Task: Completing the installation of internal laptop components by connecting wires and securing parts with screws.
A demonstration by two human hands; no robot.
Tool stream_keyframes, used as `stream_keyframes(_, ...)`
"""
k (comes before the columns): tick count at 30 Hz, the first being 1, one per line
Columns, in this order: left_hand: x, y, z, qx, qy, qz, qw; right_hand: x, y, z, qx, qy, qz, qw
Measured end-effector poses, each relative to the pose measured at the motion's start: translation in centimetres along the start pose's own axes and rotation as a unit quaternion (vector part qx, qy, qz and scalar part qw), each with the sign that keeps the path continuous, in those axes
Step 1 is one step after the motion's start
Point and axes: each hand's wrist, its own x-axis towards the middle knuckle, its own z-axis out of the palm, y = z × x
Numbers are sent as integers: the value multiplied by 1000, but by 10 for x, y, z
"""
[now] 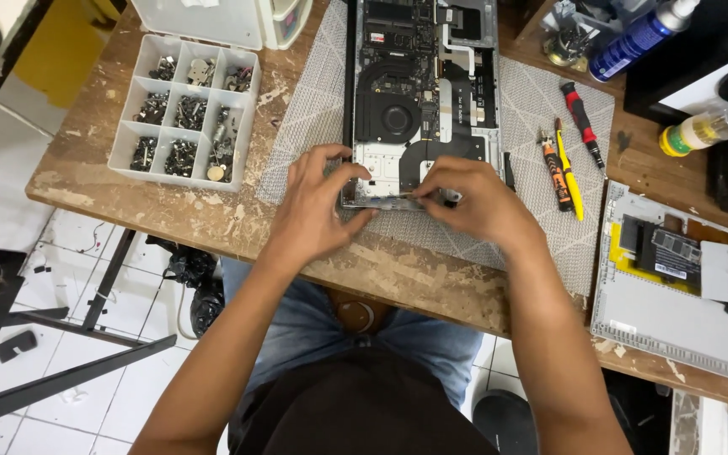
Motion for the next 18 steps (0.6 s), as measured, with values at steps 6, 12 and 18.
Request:
stream_keyframes(6, -2, -6, 4, 1, 7, 23, 1000, 6, -13, -1, -16, -35, 25, 999)
stream_keyframes(12, -2, -4, 1, 7, -4, 16, 1000, 7, -12, -1, -21, -49, 31, 998)
stream_keyframes(18, -1, -4, 2, 15, -17, 0, 1000, 9, -19, -4, -14, -41, 58, 997)
